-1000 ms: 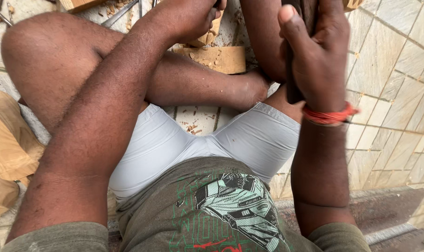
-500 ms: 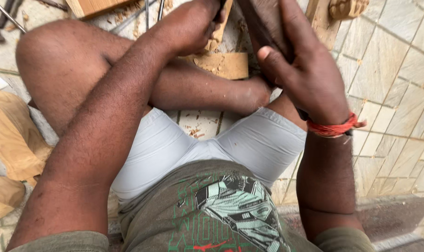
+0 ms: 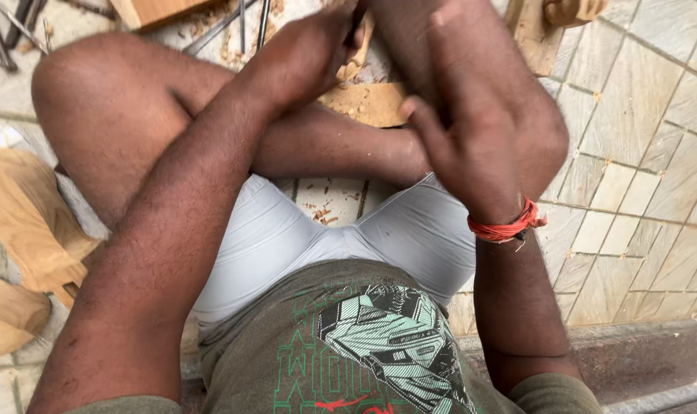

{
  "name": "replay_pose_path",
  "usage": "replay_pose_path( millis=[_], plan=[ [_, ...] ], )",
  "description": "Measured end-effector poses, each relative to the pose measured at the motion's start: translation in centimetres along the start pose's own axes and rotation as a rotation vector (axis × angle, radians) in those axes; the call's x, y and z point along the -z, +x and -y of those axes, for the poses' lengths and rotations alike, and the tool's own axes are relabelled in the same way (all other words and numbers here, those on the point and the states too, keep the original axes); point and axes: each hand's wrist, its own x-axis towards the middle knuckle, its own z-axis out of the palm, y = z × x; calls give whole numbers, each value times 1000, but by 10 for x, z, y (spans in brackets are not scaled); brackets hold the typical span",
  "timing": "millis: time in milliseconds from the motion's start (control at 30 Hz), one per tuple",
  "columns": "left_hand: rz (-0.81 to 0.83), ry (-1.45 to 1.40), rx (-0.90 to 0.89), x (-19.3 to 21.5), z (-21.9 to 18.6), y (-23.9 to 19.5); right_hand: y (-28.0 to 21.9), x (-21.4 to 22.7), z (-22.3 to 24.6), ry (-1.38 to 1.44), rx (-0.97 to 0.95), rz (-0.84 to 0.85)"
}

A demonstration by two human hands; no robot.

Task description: The person sits cross-legged on a tiled floor and carves a small wooden piece using a chisel and a wooden mallet. They repeatedly position the chisel and strike it to shape the wood, with wood shavings accumulating around the work area.

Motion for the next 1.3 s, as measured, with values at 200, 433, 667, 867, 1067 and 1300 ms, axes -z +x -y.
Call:
replay_pose_path(
  millis=[200,433,667,867,1067,1300],
  plan=[
    [-113,149,59,7,1,-14,-38,16,-41,-204,191,-184],
    [-130,575,154,-23,8,13,-131,37,-60,883,-559,-327],
    [-36,767,461,-64,-4,20,-180,34,-64,1050,-419,-474],
    [-72,851,430,-72,-5,33,-165,13,-70,1048,-429,-520],
    [9,479,479,-20,25,32,-162,-6,-89,850,-468,-467],
    [-132,-548,82,14,22,34,-165,-18,-110,435,-370,-454]
  ],
)
